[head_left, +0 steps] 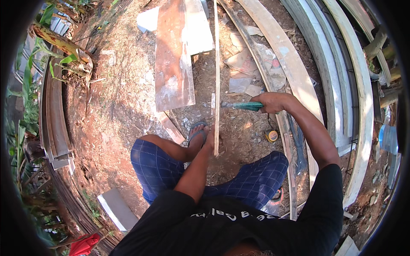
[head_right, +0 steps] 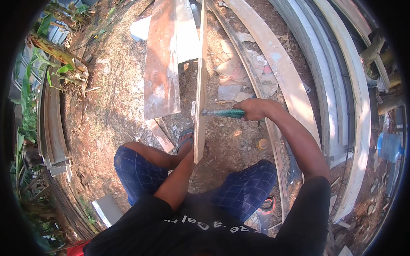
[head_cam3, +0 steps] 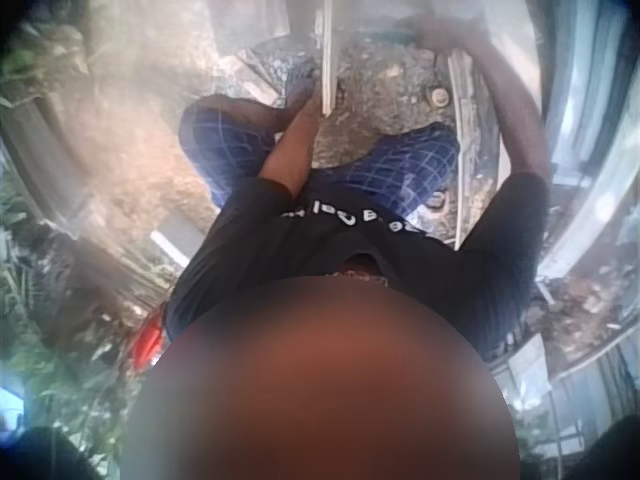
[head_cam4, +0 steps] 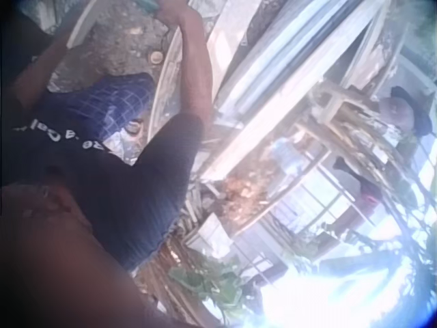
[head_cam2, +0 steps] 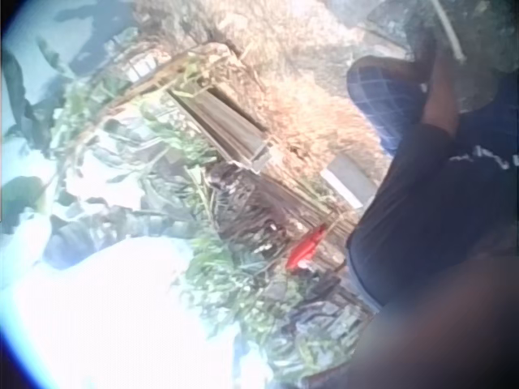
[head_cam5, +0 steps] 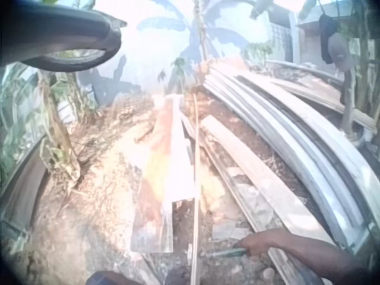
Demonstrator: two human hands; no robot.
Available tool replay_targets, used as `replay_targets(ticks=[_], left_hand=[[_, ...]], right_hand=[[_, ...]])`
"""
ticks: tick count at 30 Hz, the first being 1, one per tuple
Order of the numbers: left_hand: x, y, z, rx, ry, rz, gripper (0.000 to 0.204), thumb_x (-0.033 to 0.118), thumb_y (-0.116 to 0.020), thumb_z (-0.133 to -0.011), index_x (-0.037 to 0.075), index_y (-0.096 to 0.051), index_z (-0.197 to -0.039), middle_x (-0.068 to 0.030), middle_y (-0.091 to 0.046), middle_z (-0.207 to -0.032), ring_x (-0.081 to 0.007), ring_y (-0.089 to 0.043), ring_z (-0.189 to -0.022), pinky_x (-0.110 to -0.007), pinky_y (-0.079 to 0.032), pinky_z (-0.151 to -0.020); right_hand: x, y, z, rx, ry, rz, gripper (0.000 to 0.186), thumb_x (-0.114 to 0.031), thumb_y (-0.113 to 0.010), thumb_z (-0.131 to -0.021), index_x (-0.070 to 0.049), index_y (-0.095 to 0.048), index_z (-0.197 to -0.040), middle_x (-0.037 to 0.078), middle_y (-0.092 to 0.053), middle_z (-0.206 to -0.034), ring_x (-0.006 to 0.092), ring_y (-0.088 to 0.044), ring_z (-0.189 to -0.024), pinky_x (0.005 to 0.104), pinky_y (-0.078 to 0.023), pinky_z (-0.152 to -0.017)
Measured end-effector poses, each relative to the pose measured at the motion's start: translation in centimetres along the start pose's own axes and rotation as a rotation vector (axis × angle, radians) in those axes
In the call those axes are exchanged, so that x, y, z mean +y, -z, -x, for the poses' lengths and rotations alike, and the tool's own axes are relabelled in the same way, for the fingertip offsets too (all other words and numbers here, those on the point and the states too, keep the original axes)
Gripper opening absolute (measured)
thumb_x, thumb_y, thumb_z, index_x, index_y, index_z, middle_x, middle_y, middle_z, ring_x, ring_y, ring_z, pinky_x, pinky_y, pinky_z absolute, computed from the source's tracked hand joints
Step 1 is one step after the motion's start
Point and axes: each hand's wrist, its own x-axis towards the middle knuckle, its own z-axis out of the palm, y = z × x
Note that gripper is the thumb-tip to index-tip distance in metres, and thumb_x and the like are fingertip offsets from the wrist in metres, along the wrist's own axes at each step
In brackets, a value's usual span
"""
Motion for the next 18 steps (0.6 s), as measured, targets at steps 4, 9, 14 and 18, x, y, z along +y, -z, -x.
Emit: replay_targets(ticks=[4, 9, 14, 18], left_hand=[[0.4, 0.0, 0.1, -0.061, 0.004, -0.002, 0.072, 0.083, -0.037, -0.093, 0.015, -0.063, -0.099, -0.0059, -0.062, -0.077, -0.0224, -0.060, -0.059, -0.039, -0.047, -0.044], [0.7, 0.0, 1.8, -0.082, 0.022, 0.010, 0.071, 0.082, -0.038, -0.094, 0.015, -0.063, -0.099, -0.0055, -0.062, -0.077, -0.0219, -0.060, -0.059, -0.038, -0.047, -0.045], [0.8, -0.1, 2.5, -0.101, 0.035, -0.004, 0.070, 0.081, -0.038, -0.094, 0.016, -0.063, -0.098, -0.0050, -0.061, -0.077, -0.0214, -0.060, -0.060, -0.037, -0.048, -0.046], [0.5, 0.0, 2.7, -0.108, 0.041, 0.004, 0.070, 0.080, -0.038, -0.095, 0.016, -0.063, -0.098, -0.0047, -0.061, -0.077, -0.0210, -0.059, -0.060, -0.037, -0.048, -0.046]], right_hand=[[2.0, 0.7, -1.2, -0.184, 0.031, -0.150, 0.048, -0.015, -0.072, -0.089, -0.005, -0.059, -0.133, 0.018, -0.069, -0.116, 0.0322, -0.066, -0.111, 0.0439, -0.052, -0.095], [3.0, 0.1, -2.1, -0.439, -0.022, -0.576, 0.063, -0.021, -0.074, -0.094, -0.002, -0.047, -0.148, 0.015, -0.064, -0.127, 0.0256, -0.063, -0.119, 0.0376, -0.055, -0.100], [2.1, -1.0, -2.2, -0.446, -0.096, -0.795, 0.057, -0.030, -0.071, -0.097, 0.001, -0.052, -0.141, 0.016, -0.064, -0.124, 0.0288, -0.068, -0.106, 0.0408, -0.059, -0.092], [-2.1, -7.8, -1.4, -0.109, -0.106, -0.809, 0.047, -0.034, -0.066, -0.101, 0.003, -0.057, -0.128, 0.012, -0.070, -0.102, 0.0223, -0.073, -0.092, 0.0370, -0.060, -0.076]])
